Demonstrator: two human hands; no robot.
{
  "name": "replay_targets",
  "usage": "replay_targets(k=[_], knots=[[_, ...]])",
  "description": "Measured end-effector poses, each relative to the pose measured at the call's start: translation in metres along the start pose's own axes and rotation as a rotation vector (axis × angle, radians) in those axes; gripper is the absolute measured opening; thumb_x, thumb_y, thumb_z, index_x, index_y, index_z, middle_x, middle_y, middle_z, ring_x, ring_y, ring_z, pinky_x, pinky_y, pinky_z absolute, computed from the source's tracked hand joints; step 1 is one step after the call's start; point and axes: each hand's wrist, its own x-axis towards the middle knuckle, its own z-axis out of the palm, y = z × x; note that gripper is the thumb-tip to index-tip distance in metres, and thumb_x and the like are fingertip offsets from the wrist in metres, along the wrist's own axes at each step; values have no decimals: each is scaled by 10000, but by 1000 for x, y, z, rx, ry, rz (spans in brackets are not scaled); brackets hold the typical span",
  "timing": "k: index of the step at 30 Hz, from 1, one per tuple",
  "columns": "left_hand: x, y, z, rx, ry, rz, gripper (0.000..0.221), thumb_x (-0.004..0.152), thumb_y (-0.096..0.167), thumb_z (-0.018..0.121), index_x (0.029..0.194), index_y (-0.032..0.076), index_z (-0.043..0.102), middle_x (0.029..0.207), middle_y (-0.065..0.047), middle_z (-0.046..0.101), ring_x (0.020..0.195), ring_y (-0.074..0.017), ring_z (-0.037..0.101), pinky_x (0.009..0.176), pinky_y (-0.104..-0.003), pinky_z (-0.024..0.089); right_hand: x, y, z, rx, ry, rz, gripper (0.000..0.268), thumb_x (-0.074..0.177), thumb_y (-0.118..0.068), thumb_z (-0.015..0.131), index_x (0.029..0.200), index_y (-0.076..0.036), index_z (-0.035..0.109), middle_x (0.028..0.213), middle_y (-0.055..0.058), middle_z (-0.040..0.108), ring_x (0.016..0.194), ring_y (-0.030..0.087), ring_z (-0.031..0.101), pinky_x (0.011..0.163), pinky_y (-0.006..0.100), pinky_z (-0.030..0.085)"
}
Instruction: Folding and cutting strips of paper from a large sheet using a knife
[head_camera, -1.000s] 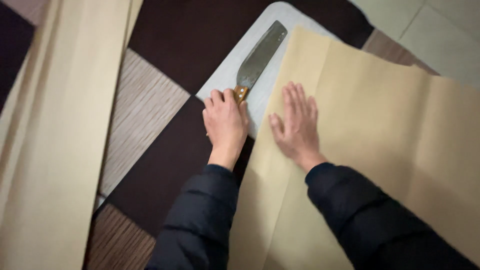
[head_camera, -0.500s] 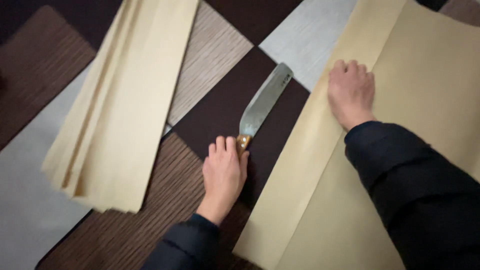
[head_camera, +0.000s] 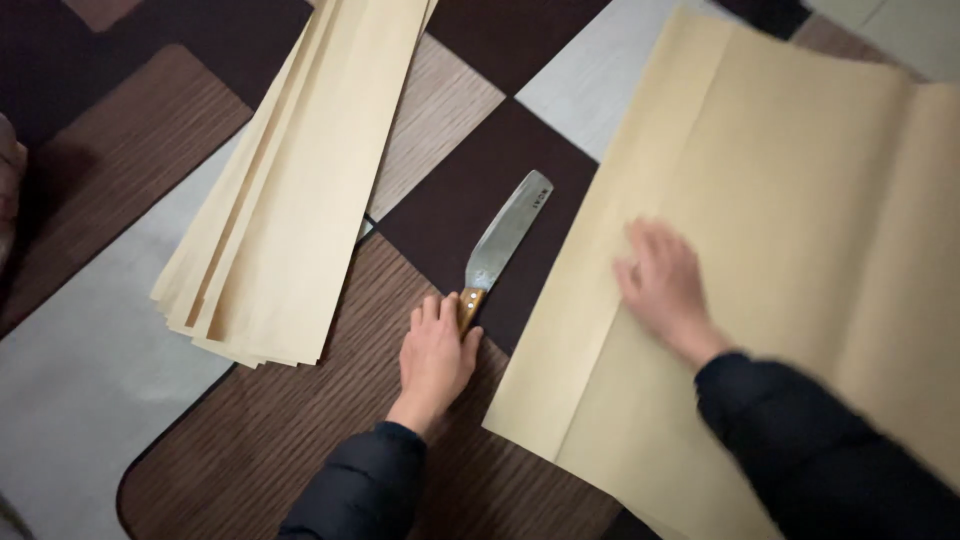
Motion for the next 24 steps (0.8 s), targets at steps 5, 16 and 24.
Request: replay_targets(k=[5,16,24], knots=[[-48,36,-24,53,216,125,667,939,399,862,1483,77,650,1314,-140,641,1166,-366,664,831,-488,615,-73,-49,-32,-8,-78,108,577,1055,-390,693,1554,-103,655,1493,189,693,1431,435,645,1112,594,568],[-105,27,31,-281,-46,48,233,968,316,764,1000,100,684,1092,-143,739,1032,-393,686,887,-542,600,-90,-57,-65,12,-669,76,785,1115,-466,537,1748,-59,312,1887,141,211,1755,302,171,1383,538,253],[-110,35,-6,-492,-149,-166,211,1010,373,746,1004,163,766,873,-66,833,781,-341,785,755,-490,620,-82,-42,-40,129,-607,145,749,1075,-482,599,1668,-41,478,1804,149,417,1670,315,402,1349,465,369]])
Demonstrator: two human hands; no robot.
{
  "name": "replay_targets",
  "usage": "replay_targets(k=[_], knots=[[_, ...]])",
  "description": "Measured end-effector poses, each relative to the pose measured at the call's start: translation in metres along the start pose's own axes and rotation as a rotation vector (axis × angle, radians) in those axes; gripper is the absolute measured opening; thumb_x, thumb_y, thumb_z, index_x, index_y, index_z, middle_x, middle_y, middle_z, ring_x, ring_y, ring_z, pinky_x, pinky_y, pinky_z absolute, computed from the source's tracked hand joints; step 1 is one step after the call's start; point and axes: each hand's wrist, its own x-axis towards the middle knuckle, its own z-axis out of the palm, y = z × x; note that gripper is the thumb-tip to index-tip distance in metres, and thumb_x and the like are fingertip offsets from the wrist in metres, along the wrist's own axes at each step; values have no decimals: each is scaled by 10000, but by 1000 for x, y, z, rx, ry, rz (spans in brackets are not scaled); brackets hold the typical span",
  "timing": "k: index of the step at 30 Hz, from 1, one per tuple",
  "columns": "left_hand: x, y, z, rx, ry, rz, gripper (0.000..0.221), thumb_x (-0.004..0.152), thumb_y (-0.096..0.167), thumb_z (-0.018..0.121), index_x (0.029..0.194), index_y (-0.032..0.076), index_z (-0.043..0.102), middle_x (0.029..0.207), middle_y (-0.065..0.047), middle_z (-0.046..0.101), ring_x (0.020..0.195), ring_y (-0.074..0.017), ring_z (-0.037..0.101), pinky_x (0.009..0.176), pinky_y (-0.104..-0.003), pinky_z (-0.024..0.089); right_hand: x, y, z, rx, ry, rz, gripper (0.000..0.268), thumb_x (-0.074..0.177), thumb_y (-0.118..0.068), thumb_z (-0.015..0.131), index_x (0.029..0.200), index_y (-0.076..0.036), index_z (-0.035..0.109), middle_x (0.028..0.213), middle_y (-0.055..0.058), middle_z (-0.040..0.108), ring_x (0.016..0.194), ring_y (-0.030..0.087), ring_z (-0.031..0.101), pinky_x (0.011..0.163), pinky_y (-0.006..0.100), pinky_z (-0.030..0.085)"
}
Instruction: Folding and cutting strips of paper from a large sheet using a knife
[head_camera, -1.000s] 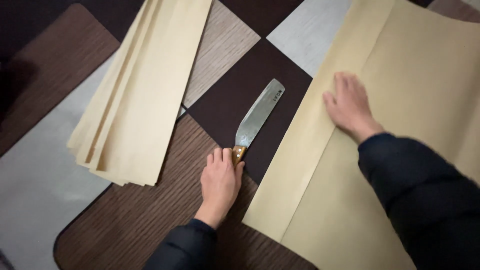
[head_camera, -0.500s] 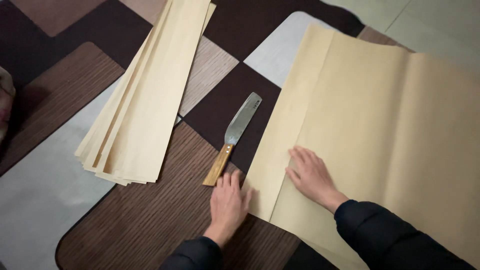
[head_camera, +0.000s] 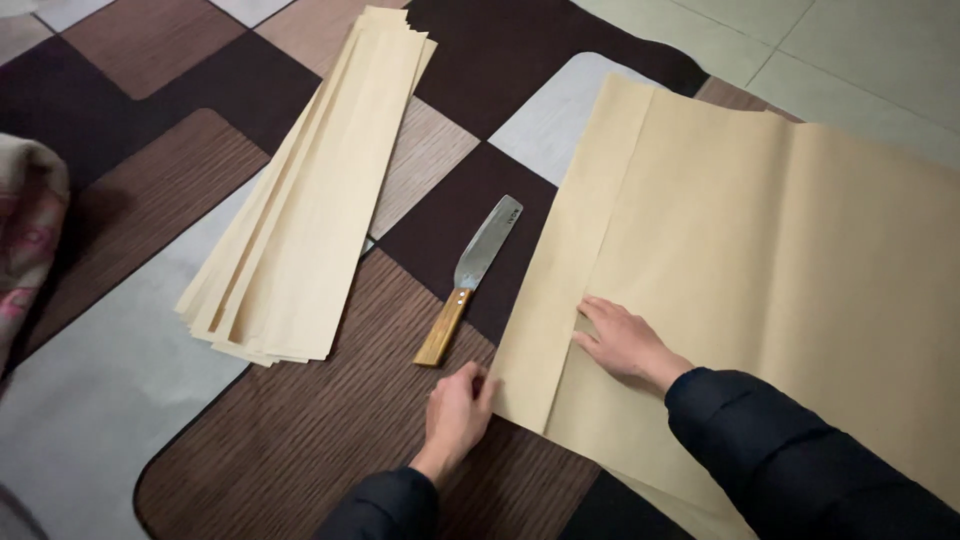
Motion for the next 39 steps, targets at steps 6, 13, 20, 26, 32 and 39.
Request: replay_targets(k=[6,13,20,26,32,39], knots=[[-1,-1,3,-27,-94,-17,170,951,264,808,982,116,731,884,-93,797,799,-325,770,787,-474,625,-7,-6,6,-115,-23,-21,714,1080,-463,546,1671,-73,449,1856,168,297,1733,325,272,1343,517,363],[3,-7,-2,-31,-156,-130,265,1064,323,729,961,83,773,890,-68,812,806,-238,784,798,-417,650,-28,-29,-22,-2,46,-17,717,1070,-394,595,1663,-33,415,1667,150,543,1527,333,557,1229,492,495],[-1,2,-26,-82,9,-117,307,1064,308,677,1251,144,856,1201,-197,873,1195,-486,794,991,-635,650,-36,-48,-50,-31,-43,44,647,1150,-442,523,1676,-64,527,1612,202,644,1549,392,596,1216,580,537],[8,-6,-40,-568,243,-89,371,1044,123,714,1382,-14,784,1100,-270,822,850,-412,758,696,-521,659,6,-50,-28,501,41,302,678,1097,-482,650,1657,-106,584,1425,220,779,1154,360,809,925,482,659],[2,-57,-34,-992,180,-259,423,1027,49,769,1397,-150,713,1062,-379,742,500,-415,750,401,-496,665,31,-84,-45,1330,61,523,855,1178,-552,539,1815,-83,215,1657,388,459,1270,564,699,976,582,666],[-46,-45,-92,-849,97,-346,396,1061,58,682,1421,-77,775,1115,-244,845,709,-251,760,502,-337,645,57,-134,-63,1254,97,452,782,1087,-4,510,1802,-165,236,1333,223,697,815,219,726,619,326,610]])
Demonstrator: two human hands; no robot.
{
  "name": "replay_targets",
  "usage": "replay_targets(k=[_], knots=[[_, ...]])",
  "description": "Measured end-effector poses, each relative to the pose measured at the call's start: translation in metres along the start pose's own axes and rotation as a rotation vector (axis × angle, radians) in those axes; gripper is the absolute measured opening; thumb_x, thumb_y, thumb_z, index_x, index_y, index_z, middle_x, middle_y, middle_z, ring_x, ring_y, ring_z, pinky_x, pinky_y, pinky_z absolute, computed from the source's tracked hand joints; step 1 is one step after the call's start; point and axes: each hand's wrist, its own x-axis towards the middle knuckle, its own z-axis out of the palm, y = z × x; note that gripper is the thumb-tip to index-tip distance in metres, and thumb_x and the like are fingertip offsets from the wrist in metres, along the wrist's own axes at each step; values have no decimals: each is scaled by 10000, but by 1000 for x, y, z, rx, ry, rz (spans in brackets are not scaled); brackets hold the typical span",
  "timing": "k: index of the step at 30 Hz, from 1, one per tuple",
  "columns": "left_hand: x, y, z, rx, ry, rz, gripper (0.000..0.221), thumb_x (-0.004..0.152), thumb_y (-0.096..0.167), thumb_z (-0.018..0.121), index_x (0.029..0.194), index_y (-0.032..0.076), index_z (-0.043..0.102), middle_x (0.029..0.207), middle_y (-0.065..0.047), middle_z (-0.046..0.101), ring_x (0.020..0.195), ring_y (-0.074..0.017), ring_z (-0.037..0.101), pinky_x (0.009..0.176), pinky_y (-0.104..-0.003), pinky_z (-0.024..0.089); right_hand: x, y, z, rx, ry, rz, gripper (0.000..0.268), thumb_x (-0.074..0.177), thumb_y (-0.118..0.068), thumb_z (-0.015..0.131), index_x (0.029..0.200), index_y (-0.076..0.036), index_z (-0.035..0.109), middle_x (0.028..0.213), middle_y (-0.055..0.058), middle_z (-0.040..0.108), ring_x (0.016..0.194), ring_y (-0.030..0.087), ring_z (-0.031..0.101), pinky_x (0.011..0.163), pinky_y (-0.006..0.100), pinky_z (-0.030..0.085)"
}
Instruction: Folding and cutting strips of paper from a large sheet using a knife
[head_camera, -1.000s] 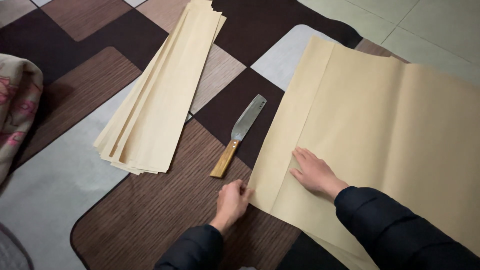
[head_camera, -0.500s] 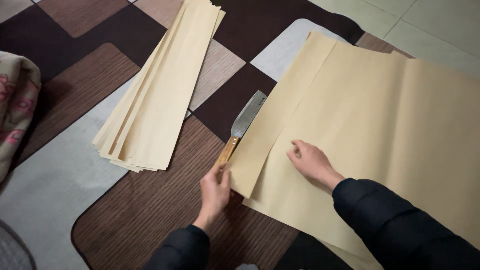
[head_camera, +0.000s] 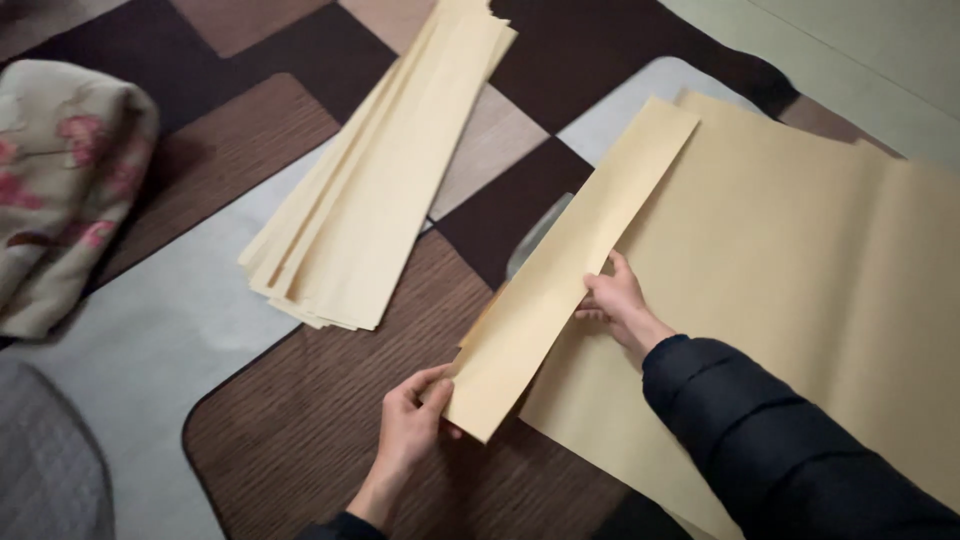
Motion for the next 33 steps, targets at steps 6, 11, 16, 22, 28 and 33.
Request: replay_targets(k=[6,11,16,22,28,33], knots=[[-11,8,-37,-16,179,-5,374,1057,61,707,1401,-24,826,1080,-203,868,678,-236,736,505,-338,614,12,-11,64,56,-131,-168,794,1083,-2,481,1804,-188,206,1355,269,732,653,208,680,538,319,596],[-27,6,-67,-7,282,-66,458,1057,152,739,1480,-23,717,1106,-243,838,712,-279,780,527,-361,655,22,-31,133,-13,-216,-198,791,1083,-6,507,1803,-209,251,1239,229,758,685,202,672,525,325,598],[-8,-27,-90,-274,355,38,372,1054,41,725,1354,-171,668,980,-324,806,657,-342,771,467,-392,647,38,-28,187,-7,-290,-199,773,1095,-60,527,1805,-175,242,1225,217,783,644,191,653,479,302,538],[57,-7,-114,-129,447,-119,458,1099,80,673,1537,-38,608,1293,-261,752,735,-288,742,532,-360,620,36,-1,197,-169,-462,-78,861,1110,-199,606,1810,-95,114,1531,260,733,828,278,846,576,295,674],[161,-25,-138,-154,432,227,374,1088,87,716,1385,-123,630,690,-349,698,469,-440,743,380,-492,631,65,56,157,-178,-482,-223,707,1129,-287,683,1755,-202,366,1423,216,786,883,434,874,661,460,740],[225,-15,-148,170,505,287,370,1049,192,745,1352,-14,702,567,-277,710,409,-361,730,368,-418,576,38,54,101,-306,-365,-234,590,1121,-264,690,1683,-171,537,1386,172,834,944,360,891,736,414,745]])
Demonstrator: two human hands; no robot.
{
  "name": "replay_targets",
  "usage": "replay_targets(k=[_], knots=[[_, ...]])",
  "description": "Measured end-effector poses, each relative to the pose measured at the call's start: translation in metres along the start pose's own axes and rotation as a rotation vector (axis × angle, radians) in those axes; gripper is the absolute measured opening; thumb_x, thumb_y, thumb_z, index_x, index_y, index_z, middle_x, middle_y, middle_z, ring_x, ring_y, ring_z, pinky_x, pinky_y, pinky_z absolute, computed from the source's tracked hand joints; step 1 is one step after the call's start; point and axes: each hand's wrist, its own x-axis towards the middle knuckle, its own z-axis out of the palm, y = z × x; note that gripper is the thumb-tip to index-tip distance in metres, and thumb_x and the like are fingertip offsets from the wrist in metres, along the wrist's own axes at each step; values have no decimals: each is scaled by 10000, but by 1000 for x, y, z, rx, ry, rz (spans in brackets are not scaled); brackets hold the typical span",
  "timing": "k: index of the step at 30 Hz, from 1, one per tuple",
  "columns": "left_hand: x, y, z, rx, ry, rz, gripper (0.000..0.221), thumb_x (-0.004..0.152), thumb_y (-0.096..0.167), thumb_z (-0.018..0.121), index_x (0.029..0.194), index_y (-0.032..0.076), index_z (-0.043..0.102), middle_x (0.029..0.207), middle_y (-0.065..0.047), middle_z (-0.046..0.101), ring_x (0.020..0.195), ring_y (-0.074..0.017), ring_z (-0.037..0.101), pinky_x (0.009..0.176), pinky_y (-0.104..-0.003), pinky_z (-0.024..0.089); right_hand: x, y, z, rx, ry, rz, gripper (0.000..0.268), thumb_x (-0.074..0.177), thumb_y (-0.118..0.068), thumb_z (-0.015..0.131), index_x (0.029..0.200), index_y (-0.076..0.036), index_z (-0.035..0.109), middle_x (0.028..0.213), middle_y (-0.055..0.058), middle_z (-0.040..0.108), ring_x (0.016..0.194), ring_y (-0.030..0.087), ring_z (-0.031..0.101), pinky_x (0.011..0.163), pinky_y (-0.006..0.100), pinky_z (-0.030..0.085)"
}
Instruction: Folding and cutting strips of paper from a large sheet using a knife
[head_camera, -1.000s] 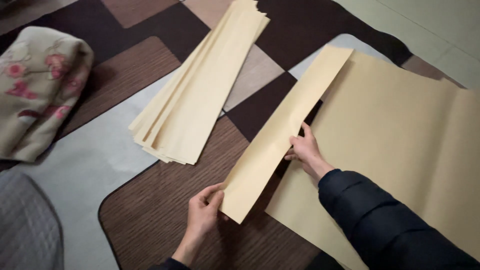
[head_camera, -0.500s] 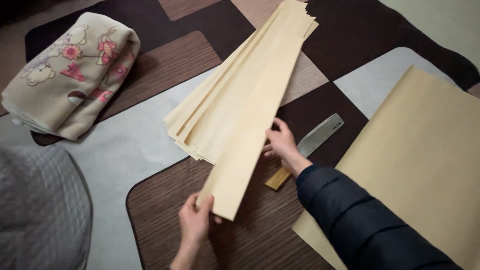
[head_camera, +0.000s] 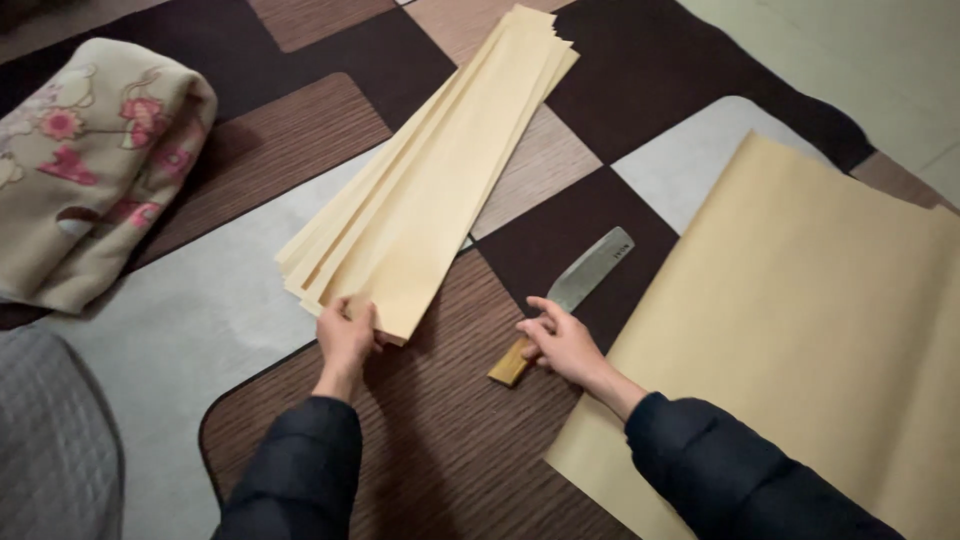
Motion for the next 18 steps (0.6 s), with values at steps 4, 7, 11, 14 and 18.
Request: replay_targets(k=[4,7,11,14,18], knots=[[-1,37,14,-42,64,-1,512,1038,137,785,1493,-49,643,785,-319,757,511,-374,768,396,-461,639,-19,20,-22,38,92,-10,582,1114,-260,708,1666,-157,555,1317,178,858,896,340,895,699,407,736],[-19,46,25,399,310,47,804,1034,489,804,1648,58,515,1439,-319,708,1358,-501,701,1112,-661,558,-45,21,-43,11,102,35,594,1105,-274,711,1666,-146,561,1342,178,853,934,332,898,707,380,733],[-104,108,54,433,191,226,748,1074,371,728,1658,-26,481,1540,-342,515,1312,-599,648,1036,-728,565,-76,35,-73,-243,207,-120,546,1105,-255,692,1630,-126,616,1334,220,836,1121,383,839,881,448,698],[-151,125,87,590,-87,454,721,1052,342,721,1637,-29,520,1462,-339,600,1344,-556,632,1012,-689,574,-95,56,-104,-557,276,-152,536,1093,-304,690,1609,-164,654,1412,155,816,1339,390,758,1124,526,612],[-181,114,131,878,-398,834,936,932,436,890,1668,4,504,1388,-266,662,1223,-489,730,905,-578,686,-136,83,-126,-1015,321,-49,631,1076,-460,652,1650,-204,600,1615,130,642,1580,399,546,1215,632,503]])
